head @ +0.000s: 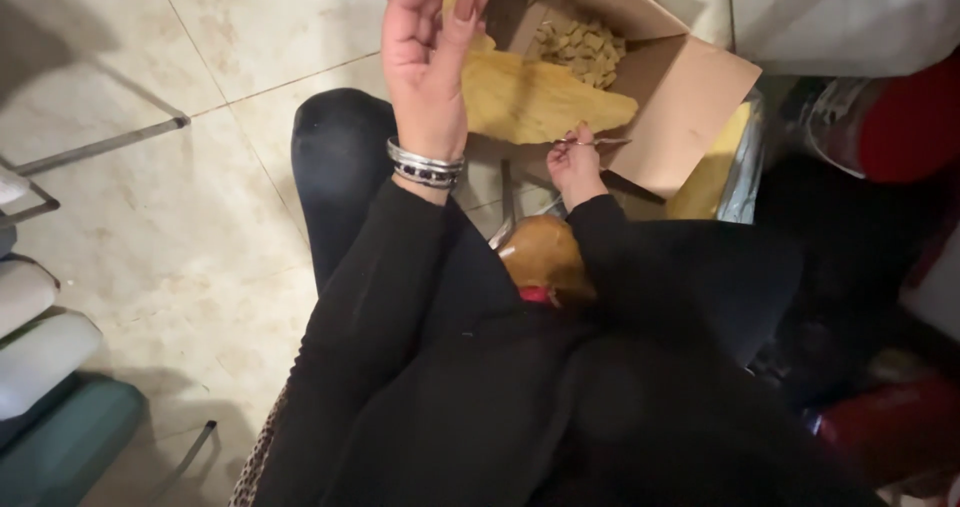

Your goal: The person sits on the floor and uses scissors to cut a large piece of yellow foam into small pieces, dropping them into a cardboard box. The person repeatedly picks up the foam, cuts it, and places the cut pieces into the box.

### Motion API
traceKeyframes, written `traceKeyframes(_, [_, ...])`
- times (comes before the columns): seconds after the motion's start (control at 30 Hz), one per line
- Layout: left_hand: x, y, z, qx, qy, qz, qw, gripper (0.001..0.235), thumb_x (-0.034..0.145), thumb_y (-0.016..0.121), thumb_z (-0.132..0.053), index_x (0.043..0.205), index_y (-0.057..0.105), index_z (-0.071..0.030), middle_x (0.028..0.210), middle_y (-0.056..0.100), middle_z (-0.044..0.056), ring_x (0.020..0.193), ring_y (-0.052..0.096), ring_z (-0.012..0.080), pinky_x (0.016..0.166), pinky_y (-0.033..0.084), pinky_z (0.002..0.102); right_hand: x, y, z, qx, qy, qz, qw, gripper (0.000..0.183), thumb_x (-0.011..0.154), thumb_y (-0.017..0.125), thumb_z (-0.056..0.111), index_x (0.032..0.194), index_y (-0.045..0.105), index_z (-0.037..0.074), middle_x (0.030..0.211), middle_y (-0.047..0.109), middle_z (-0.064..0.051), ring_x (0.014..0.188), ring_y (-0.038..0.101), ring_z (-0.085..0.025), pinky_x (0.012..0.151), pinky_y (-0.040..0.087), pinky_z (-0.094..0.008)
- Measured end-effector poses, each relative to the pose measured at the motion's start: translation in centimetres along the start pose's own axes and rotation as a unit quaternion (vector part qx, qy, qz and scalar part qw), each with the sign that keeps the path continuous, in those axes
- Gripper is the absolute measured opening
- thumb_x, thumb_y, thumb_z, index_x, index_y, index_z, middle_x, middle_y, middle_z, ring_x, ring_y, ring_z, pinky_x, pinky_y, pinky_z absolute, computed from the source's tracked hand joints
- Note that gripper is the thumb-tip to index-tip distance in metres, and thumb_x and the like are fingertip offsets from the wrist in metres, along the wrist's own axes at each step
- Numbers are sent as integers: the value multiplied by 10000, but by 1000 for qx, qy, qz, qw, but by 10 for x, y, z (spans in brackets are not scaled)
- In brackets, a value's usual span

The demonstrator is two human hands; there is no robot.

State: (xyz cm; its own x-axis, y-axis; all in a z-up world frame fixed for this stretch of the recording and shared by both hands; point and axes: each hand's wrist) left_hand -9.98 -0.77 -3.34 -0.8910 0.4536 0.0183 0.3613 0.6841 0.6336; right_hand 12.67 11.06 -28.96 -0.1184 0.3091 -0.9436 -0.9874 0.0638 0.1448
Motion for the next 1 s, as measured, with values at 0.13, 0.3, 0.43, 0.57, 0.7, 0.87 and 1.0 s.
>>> traceKeyframes(0.13, [-4, 1, 0, -12, -18, 21, 1000, 353, 1071, 668, 28, 1398, 544, -22, 1342, 655, 127, 1190, 674, 234, 1076, 519, 331, -1, -8, -22, -20, 24, -11, 999, 330, 942, 710, 348, 767, 563, 110, 659, 512, 3, 548, 462, -86, 489, 372, -203])
traceKeyframes(0.3, [-2, 6, 0, 4, -18, 40, 999, 331, 1080, 661, 0, 1390, 554, -44, 1326, 653, 97, 1171, 675, 224, 1052, 533, 323, -2, -4, -27, -69, 52, -10, 996, 376, 934, 709, 397, 770, 573, 87, 680, 525, -28, 593, 500, -112, 520, 422, -219])
traceKeyframes(0.43, [-3, 5, -1, 27, -21, 58, 998, 325, 1078, 679, -43, 1380, 561, -65, 1313, 663, 88, 1168, 686, 222, 1047, 545, 313, -11, -8, -21, -144, 33, -2, 989, 447, 926, 691, 498, 729, 575, 113, 587, 532, -9, 465, 449, -97, 448, 410, -224])
traceKeyframes(0.57, [-2, 4, -2, 44, -32, 70, 996, 330, 1062, 672, 4, 1367, 558, -45, 1316, 658, 109, 1162, 686, 232, 1066, 535, 331, -26, -23, -20, -254, 49, 49, 965, 312, 956, 678, 399, 947, 654, 88, 656, 571, 13, 497, 464, -78, 443, 353, -215])
traceKeyframes(0.7, [-1, 8, 1, 93, -40, 99, 990, 301, 1035, 685, -20, 1317, 581, -35, 1227, 683, 108, 1074, 694, 202, 1001, 554, 305, -82, -20, -3, -360, 21, 88, 929, 534, 964, 587, 545, 1025, 725, 33, 668, 509, 47, 491, 407, -33, 439, 286, -176])
traceKeyframes(0.87, [-7, 13, 11, 97, -60, 150, 982, 310, 1026, 696, -38, 1314, 581, -36, 1227, 684, 91, 1066, 679, 163, 988, 575, 287, -149, -7, 37, -387, -38, 138, 911, 624, 886, 356, 772, 762, 499, 177, 648, 510, 37, 497, 399, -61, 474, 298, -216])
traceKeyframes(1.0, [-14, 27, 13, 58, -124, 237, 962, 347, 989, 710, -53, 1316, 595, -39, 1223, 698, 115, 1052, 709, 178, 962, 612, 301, -190, -11, 72, -161, -101, 314, 930, 686, 823, 375, 804, 817, 556, 142, 659, 489, 58, 528, 437, -30, 479, 350, -178])
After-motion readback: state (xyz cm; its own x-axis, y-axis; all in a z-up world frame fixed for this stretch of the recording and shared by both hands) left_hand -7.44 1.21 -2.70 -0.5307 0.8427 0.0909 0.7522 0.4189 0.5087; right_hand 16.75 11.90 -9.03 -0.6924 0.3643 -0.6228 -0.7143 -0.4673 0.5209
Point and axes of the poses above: each hand's wrist, its own x-axis towards the middle knuckle, its own y-axis out of the palm, z = x × y
